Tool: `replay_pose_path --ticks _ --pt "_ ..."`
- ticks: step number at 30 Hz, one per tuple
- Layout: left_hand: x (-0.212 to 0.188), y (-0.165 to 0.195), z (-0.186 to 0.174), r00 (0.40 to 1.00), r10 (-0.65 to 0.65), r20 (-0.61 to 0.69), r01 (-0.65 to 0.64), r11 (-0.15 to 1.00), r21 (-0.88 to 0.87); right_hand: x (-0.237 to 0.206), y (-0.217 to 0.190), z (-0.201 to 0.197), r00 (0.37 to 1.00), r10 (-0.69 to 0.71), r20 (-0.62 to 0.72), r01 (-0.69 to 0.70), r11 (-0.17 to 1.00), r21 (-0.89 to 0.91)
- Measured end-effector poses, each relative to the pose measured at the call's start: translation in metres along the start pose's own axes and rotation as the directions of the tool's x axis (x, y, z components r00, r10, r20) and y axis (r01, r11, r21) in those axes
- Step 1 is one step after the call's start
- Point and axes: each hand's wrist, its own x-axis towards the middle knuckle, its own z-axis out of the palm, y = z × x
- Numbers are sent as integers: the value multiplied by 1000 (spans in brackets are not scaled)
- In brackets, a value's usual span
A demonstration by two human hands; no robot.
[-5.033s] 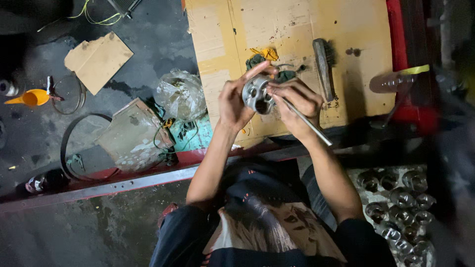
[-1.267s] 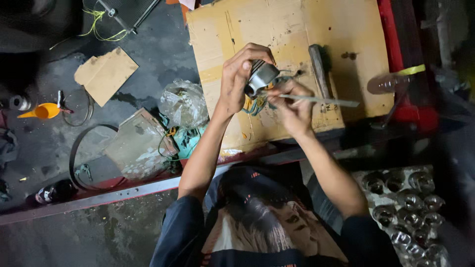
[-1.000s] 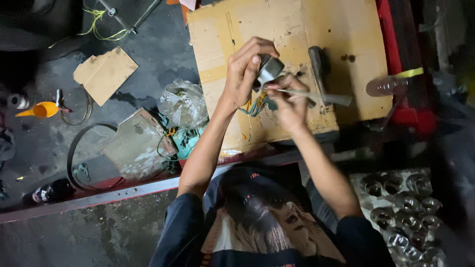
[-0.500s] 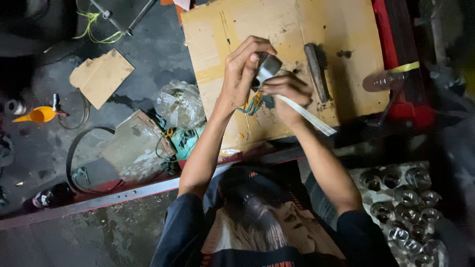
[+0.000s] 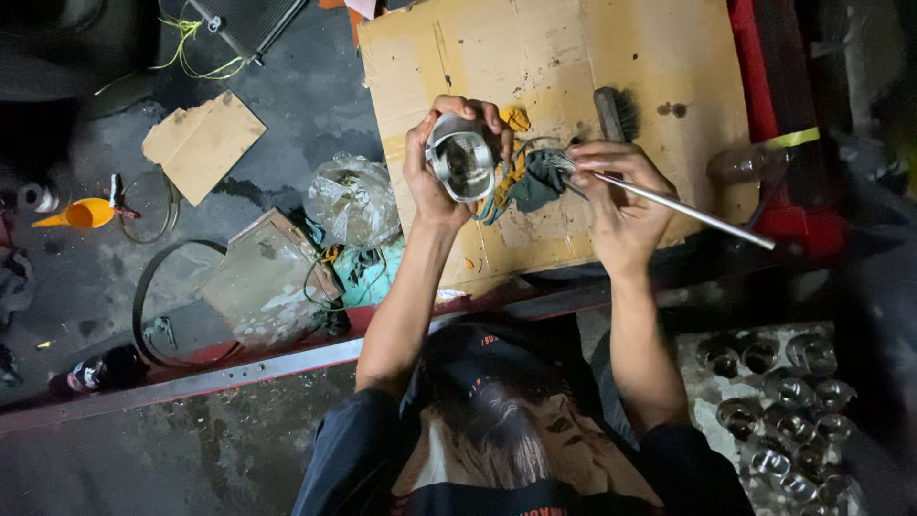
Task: The person uses a metal rod to scrape the inside of a cylindrical metal part, then wipes it with a rag. They repeat the scraping and wiping on the same part multiple times, rotating it to access different areas.
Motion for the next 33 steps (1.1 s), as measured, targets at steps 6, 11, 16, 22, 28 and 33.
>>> replay_pose_path --ticks 6,11,16,22,28,33 --pt "-5 -6 11 999 -51 -5 51 994 -96 -11 -37 1 998 42 54 -43 999 19" --pt "-8 -9 15 999 -25 -27 26 999 38 -19 -54 17 989 -52 137 71 988 -137" --pt "-13 -16 18 981 184 -62 -121 829 546 -20 -41 43 962 -179 205 261 817 -514" --pt "-12 -7 22 961 270 61 -224 627 746 -30 5 56 993 115 3 -112 971 -211" --pt "-4 -2 28 957 271 106 -243 546 802 -33 37 57 994 27 -104 -44 985 -165" --pt "7 5 35 979 186 86 -156 401 903 -22 64 48 969 248 -7 -242 949 201"
